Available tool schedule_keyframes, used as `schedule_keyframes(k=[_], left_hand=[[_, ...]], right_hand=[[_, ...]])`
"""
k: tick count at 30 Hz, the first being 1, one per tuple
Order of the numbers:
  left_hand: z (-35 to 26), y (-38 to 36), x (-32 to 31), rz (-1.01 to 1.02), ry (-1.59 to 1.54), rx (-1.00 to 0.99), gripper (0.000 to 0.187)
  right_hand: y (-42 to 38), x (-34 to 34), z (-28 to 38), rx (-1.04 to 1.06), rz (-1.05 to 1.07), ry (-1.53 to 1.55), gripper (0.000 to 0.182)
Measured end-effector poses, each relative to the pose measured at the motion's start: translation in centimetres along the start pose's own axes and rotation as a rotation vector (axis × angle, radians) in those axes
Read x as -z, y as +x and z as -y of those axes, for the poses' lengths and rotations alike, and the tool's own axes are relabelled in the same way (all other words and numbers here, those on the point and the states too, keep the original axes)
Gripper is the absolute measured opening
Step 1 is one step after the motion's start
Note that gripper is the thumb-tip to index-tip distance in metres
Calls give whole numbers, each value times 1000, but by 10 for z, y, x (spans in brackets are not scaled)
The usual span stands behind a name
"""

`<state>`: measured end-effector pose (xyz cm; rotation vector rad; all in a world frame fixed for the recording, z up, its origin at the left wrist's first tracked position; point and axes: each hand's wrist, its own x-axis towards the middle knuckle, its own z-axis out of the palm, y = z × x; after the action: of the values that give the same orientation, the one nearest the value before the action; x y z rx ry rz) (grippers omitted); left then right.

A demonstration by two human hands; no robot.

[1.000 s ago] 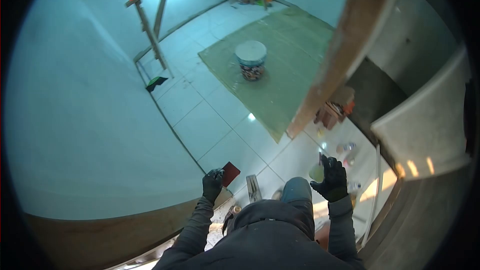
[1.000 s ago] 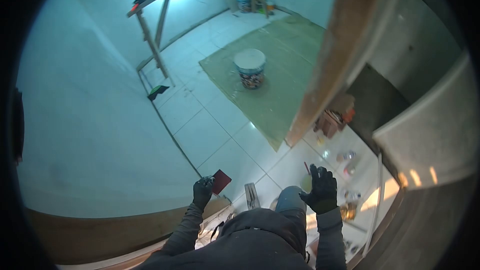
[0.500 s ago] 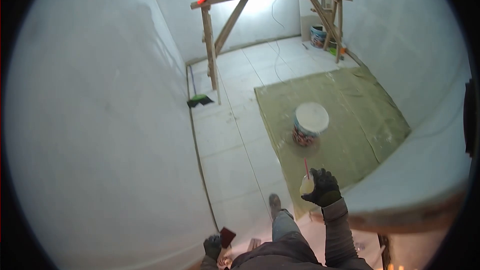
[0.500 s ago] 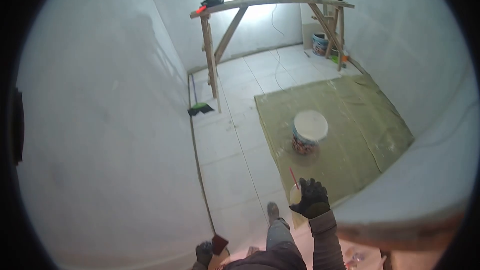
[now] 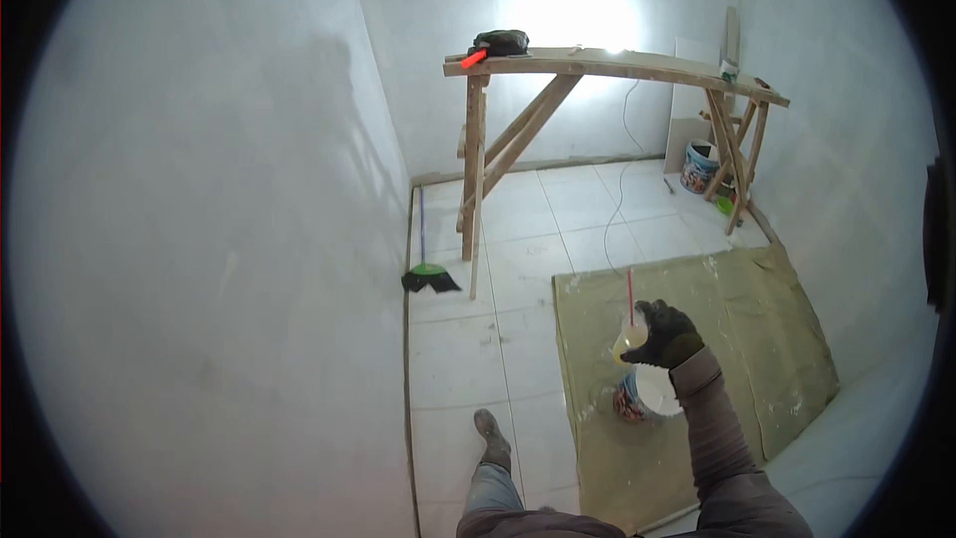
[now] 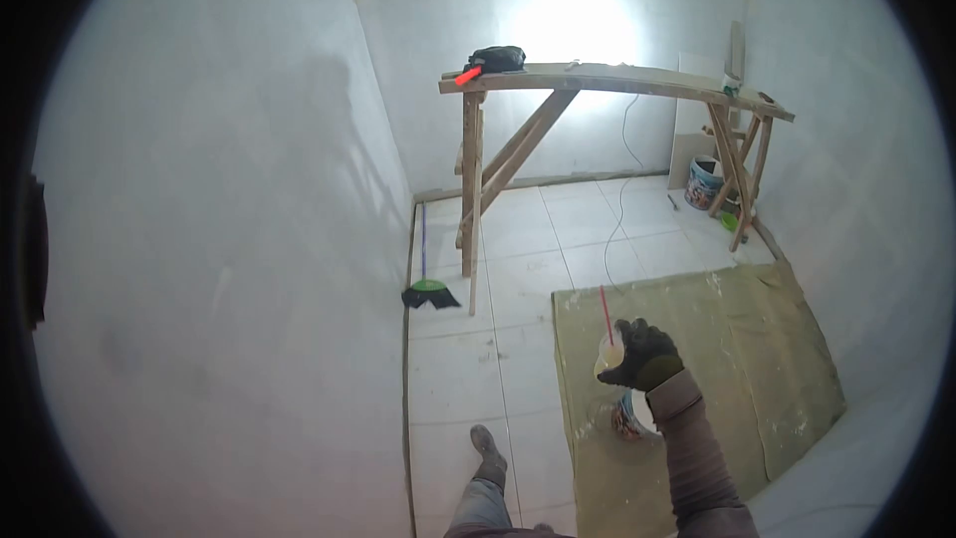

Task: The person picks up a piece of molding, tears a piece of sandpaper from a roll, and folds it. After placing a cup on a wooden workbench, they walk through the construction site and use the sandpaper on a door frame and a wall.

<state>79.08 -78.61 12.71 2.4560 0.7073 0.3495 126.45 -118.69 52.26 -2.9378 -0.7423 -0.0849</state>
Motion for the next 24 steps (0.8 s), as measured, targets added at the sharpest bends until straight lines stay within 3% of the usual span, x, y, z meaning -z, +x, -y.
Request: schedule_keyframes(k=[9,13,17,19,21,23,24], left_hand=[[-2,339,-23,-108,-474,25,14],[5,431,1,-83,-611,93,17],[0,510,6,-85,-746,192,20],[-34,565,24,-177,-684,189,20],[-30,598,14,-150,-768,252,19],[-15,614,-15,-278,-365,-41,21],[-27,621,-28,-282,-359,-47,21]], right_hand=[[261,91,-33,27,18,105,89],[367,157,-52,-104,168,107,94],[484,180,-124,-74,81,102,93],[537,211,-139,-46,89,69,89],[596,230,-164,-127,136,11,86],[660,235,-208,-111,134,5,85],[692,242,-232,-100,124,-7,84]])
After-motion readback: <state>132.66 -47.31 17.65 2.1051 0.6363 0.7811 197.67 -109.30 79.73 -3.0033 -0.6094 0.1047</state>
